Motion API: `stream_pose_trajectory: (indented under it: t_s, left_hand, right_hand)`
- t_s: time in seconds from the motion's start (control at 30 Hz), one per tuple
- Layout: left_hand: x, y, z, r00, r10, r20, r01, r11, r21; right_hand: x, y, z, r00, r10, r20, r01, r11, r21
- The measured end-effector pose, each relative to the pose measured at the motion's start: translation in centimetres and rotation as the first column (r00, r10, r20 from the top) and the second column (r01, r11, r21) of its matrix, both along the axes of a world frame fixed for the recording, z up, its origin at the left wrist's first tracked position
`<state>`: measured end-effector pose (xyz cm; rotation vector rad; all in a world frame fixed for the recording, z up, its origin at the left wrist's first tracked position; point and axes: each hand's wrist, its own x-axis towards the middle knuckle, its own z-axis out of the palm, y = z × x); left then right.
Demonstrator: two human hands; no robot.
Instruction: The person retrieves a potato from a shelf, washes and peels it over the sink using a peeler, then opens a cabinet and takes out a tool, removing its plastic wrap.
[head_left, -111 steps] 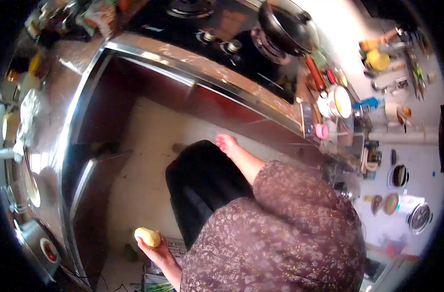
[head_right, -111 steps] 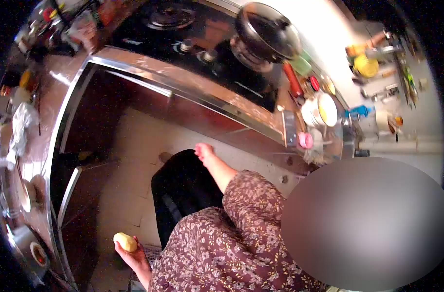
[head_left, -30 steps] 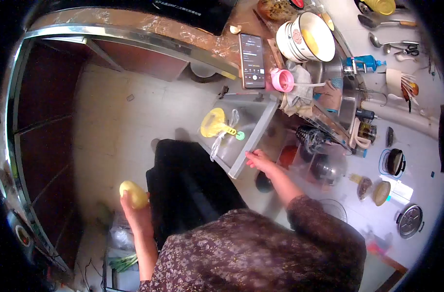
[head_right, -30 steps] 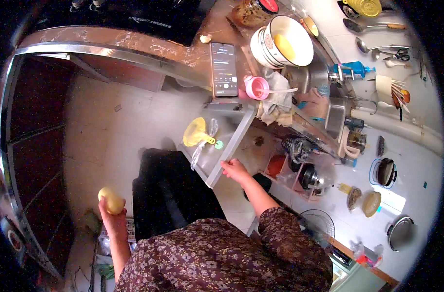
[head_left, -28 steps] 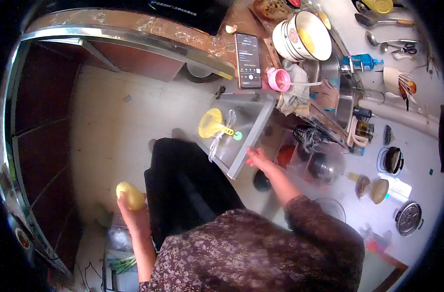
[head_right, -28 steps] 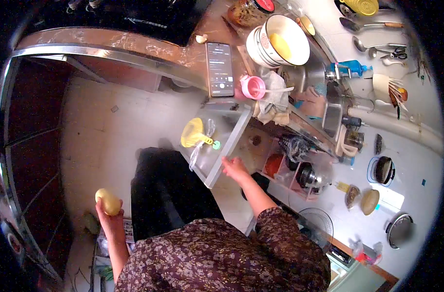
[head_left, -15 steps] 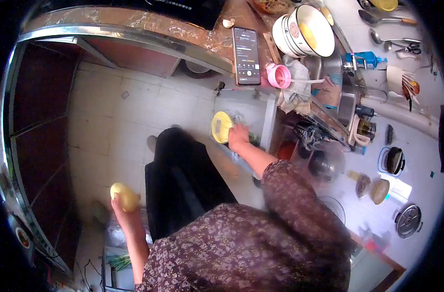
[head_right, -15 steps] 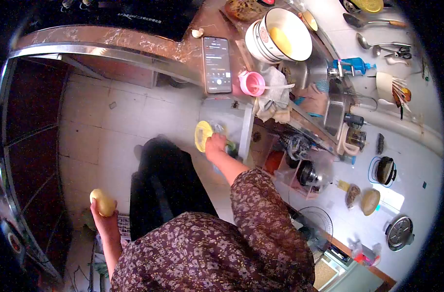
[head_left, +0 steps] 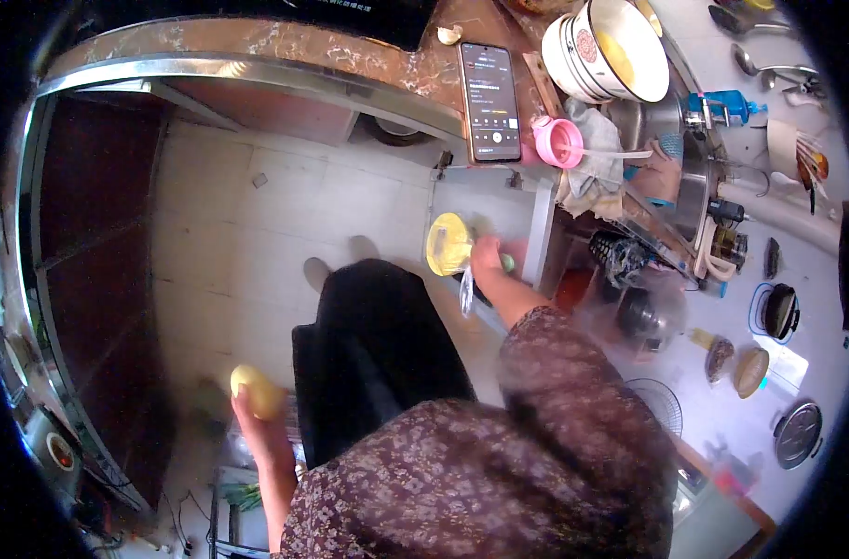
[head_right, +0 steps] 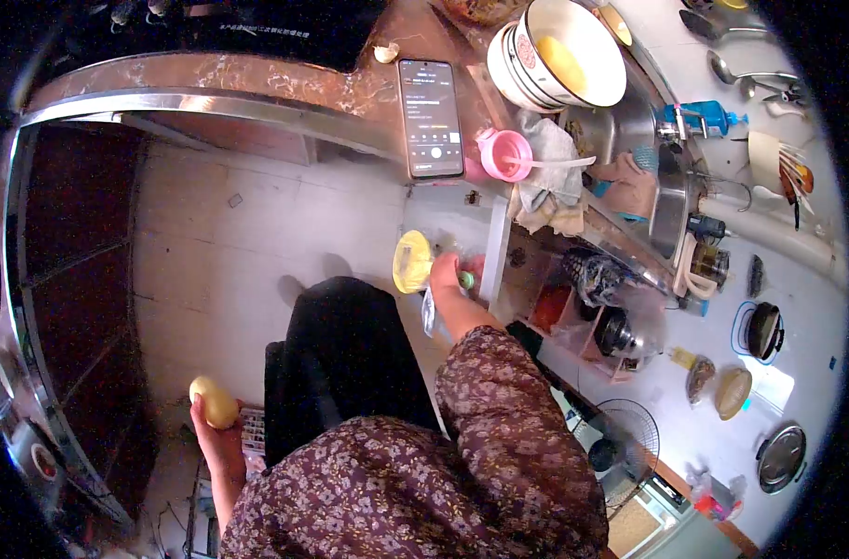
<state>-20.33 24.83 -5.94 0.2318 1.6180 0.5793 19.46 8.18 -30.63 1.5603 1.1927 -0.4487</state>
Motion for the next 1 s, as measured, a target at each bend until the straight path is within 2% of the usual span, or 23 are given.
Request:
stream_pose_trajectory:
  t_s: [0.07,0.13,0.2,0.27,0.33,0.37,0.4,0.47,0.6,0.67,0.7,0.73,0.8,0.83,0.9,0.93,1.0]
  left_hand:
    - [0.7,0.4,0.3,1.0,0.011,-0.004,-0.011,1.0,0.026]
    - [0.7,0.2,0.6,0.999,-0.024,0.025,0.024,0.999,-0.025]
    - [0.6,0.0,0.5,0.998,-0.04,0.042,0.04,0.999,-0.004]
    - [0.6,0.0,0.2,0.999,-0.049,0.005,0.049,0.998,-0.038]
    - [1.1,-0.2,0.6,1.0,-0.015,-0.003,0.015,1.0,-0.014]
    - [1.5,-0.1,0.6,1.0,0.028,-0.007,-0.028,0.999,0.017]
    - [1.5,0.0,0.6,1.0,0.013,0.001,-0.013,1.0,0.018]
    - [0.8,0.0,0.6,0.998,-0.015,0.057,0.015,1.0,-0.004]
    - [0.3,-0.1,0.3,0.998,-0.037,0.056,0.037,0.999,0.004]
    - [0.3,0.2,0.7,0.994,-0.053,0.098,0.053,0.999,0.0]
    - [0.5,0.2,1.1,0.993,-0.061,0.104,0.061,0.998,0.003]
    - [0.8,0.3,1.4,0.993,-0.072,0.095,0.072,0.997,0.003]
    - [0.9,0.3,1.8,0.992,-0.084,0.09,0.083,0.996,0.009]
    - [1.0,0.4,1.8,0.993,-0.095,0.066,0.095,0.995,0.003]
    - [0.9,0.5,1.6,0.992,-0.113,0.053,0.113,0.994,0.005]
    - [0.7,0.6,1.1,0.988,-0.125,0.086,0.124,0.992,0.013]
    - [0.6,0.6,0.7,0.982,-0.14,0.124,0.136,0.99,0.036]
  right_hand:
    - [-0.1,-0.7,-0.6,0.996,0.048,0.073,-0.054,0.995,0.081]
    - [-0.6,0.8,2.9,0.998,0.069,0.013,-0.07,0.995,0.071]
    - [-1.0,1.9,4.4,0.995,0.017,-0.097,-0.006,0.994,0.107]
    - [-1.2,3.0,5.2,0.994,-0.012,-0.111,0.023,0.995,0.101]
    - [-1.7,2.1,3.5,0.971,-0.228,-0.073,0.235,0.966,0.112]
    - [-2.1,1.6,3.0,0.985,-0.173,0.006,0.17,0.975,0.144]
    - [-2.1,1.5,3.1,0.982,-0.188,0.014,0.184,0.972,0.147]
    - [-2.4,1.3,3.2,0.958,-0.279,-0.059,0.285,0.944,0.166]
    - [-3.6,2.0,7.0,0.959,-0.265,-0.101,0.283,0.921,0.269]
    - [-4.5,2.6,10.4,0.913,-0.346,-0.214,0.399,0.865,0.305]
    - [-4.2,1.8,10.1,0.71,-0.562,-0.424,0.698,0.642,0.317]
    - [-4.2,1.8,12.3,0.709,-0.565,-0.422,0.7,0.637,0.323]
    - [-5.0,1.6,18.8,0.708,-0.419,-0.569,0.695,0.558,0.454]
    - [-5.0,0.3,19.9,0.71,-0.42,-0.565,0.694,0.553,0.461]
    - [-4.8,-2.6,22.0,0.764,-0.218,-0.608,0.622,0.501,0.602]
    - [-5.0,-4.1,22.4,0.77,-0.217,-0.601,0.617,0.494,0.612]
    - [-5.7,-6.9,21.6,0.675,-0.26,-0.69,0.701,0.518,0.49]
